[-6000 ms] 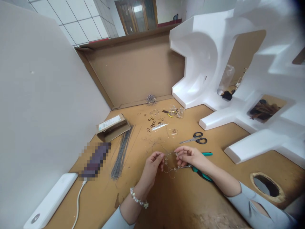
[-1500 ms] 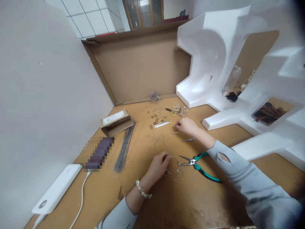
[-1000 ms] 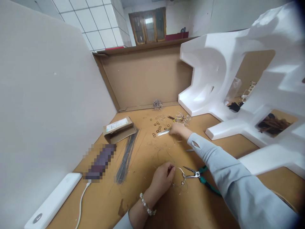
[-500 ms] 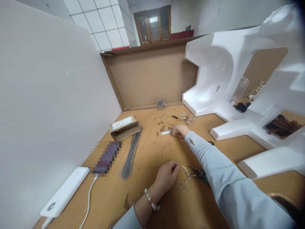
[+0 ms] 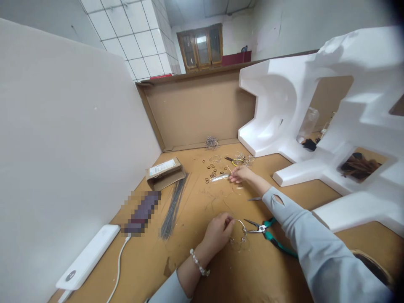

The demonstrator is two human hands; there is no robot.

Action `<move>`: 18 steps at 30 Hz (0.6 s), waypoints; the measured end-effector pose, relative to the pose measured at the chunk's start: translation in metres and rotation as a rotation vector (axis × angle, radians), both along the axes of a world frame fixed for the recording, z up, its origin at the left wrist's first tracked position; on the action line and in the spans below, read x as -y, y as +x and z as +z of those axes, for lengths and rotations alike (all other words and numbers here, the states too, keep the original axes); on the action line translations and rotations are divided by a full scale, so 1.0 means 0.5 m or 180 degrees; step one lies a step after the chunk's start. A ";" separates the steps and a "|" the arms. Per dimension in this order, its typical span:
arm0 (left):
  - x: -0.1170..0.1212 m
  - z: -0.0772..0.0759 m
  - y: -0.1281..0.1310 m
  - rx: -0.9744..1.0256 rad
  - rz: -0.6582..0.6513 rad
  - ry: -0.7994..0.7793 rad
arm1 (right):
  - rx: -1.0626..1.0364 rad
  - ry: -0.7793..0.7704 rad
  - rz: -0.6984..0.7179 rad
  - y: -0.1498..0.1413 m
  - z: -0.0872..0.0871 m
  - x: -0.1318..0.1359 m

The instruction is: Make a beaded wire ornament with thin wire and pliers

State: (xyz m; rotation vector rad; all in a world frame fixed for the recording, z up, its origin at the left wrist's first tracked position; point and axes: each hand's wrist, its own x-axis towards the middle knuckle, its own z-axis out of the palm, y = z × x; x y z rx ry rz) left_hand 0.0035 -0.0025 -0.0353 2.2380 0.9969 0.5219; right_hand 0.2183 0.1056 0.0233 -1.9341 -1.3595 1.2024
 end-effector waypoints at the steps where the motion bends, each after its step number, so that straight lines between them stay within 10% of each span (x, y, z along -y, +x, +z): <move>1: 0.002 0.003 -0.002 -0.0065 -0.0041 0.0135 | 0.0055 0.0072 0.0048 0.000 -0.003 0.015; 11: -0.012 0.090 0.031 -0.0348 0.0029 0.1755 | 0.1653 0.0932 0.0502 -0.041 0.032 0.200; 18: -0.036 0.114 0.103 -0.0988 0.0173 0.1878 | 0.2235 0.1254 0.0775 -0.057 0.056 0.232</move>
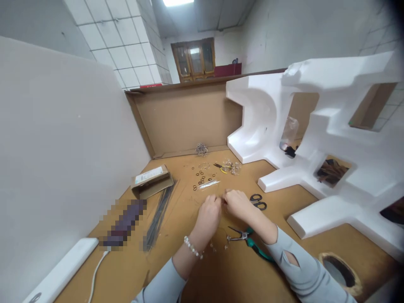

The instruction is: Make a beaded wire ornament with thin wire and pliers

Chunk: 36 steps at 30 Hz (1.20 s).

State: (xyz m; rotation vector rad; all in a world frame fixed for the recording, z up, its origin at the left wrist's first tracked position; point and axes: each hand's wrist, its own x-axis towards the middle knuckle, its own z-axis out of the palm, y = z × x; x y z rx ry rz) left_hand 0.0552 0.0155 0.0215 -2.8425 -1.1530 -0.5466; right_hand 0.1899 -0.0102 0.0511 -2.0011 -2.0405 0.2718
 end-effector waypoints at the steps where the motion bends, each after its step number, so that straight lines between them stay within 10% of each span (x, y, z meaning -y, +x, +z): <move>1: -0.002 0.003 0.005 -0.0069 -0.0057 0.0024 | 0.0062 0.0007 0.0037 0.006 0.001 0.000; 12: -0.049 0.028 0.001 0.0463 -0.0652 -0.0537 | 0.0293 0.0018 0.0334 0.045 0.025 -0.006; 24: -0.081 0.058 -0.032 0.2485 -0.1278 -0.3662 | -0.2021 -0.0399 0.0655 0.068 0.035 -0.012; 29: -0.064 0.080 -0.035 0.2916 -0.1382 -0.3986 | -0.3436 -0.0683 0.0659 0.070 0.048 -0.005; 36: -0.048 0.098 -0.040 0.3053 -0.1519 -0.4075 | -0.3482 -0.0611 0.0683 0.064 0.072 0.018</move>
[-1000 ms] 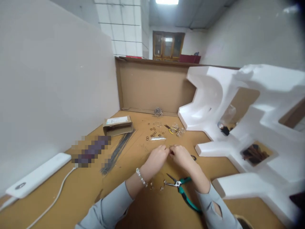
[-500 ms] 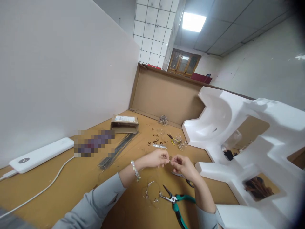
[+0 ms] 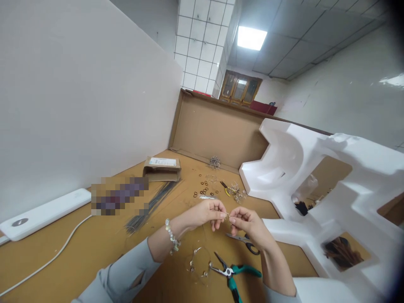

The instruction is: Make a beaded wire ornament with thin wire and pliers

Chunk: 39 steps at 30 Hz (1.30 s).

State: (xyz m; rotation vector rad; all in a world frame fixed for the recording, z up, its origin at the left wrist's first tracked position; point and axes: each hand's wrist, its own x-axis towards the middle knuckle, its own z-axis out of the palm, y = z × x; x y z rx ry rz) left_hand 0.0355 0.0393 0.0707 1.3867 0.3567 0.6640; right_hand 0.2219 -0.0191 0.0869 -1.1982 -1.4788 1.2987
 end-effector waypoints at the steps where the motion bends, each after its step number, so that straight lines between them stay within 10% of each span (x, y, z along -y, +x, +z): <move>1: 0.003 0.005 -0.002 0.0012 -0.0009 -0.0010 | -0.0038 0.0025 0.0014 -0.002 0.002 0.002; 39: 0.024 0.041 -0.023 -0.0650 0.0455 0.0674 | 0.0554 0.0138 -0.0145 -0.029 0.029 0.025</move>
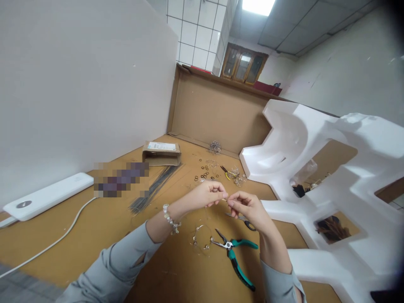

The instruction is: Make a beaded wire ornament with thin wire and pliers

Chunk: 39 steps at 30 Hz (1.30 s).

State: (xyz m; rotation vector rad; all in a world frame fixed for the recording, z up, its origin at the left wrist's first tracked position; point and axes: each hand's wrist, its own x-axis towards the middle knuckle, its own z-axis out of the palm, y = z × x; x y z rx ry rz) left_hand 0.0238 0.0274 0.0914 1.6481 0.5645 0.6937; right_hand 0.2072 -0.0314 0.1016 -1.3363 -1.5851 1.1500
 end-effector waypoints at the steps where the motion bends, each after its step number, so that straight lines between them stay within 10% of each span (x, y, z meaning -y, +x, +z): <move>1: 0.001 0.000 0.001 0.0017 0.0064 0.0078 | -0.0010 0.0023 -0.0002 -0.002 -0.001 0.001; 10: 0.007 0.019 -0.017 0.0231 0.0432 0.0361 | 0.0443 0.0406 -0.0257 -0.018 0.022 0.011; 15: 0.010 0.038 -0.038 0.0165 0.0474 0.0189 | 0.2804 0.0550 -0.0290 -0.005 0.050 0.017; 19: 0.014 0.044 -0.039 0.0170 0.0468 0.0084 | 0.3883 0.0190 0.0532 0.029 -0.016 0.088; 26: 0.026 0.042 -0.035 0.0272 0.0159 -0.0006 | 0.4271 0.0171 0.0537 0.067 -0.161 0.206; 34: 0.033 0.032 -0.028 0.0427 -0.0544 -0.0462 | 0.4452 0.0244 0.0139 0.033 -0.167 0.198; 39: 0.034 0.040 -0.037 0.0620 -0.0629 -0.0677 | 0.2980 -0.0203 0.0068 0.084 -0.144 0.198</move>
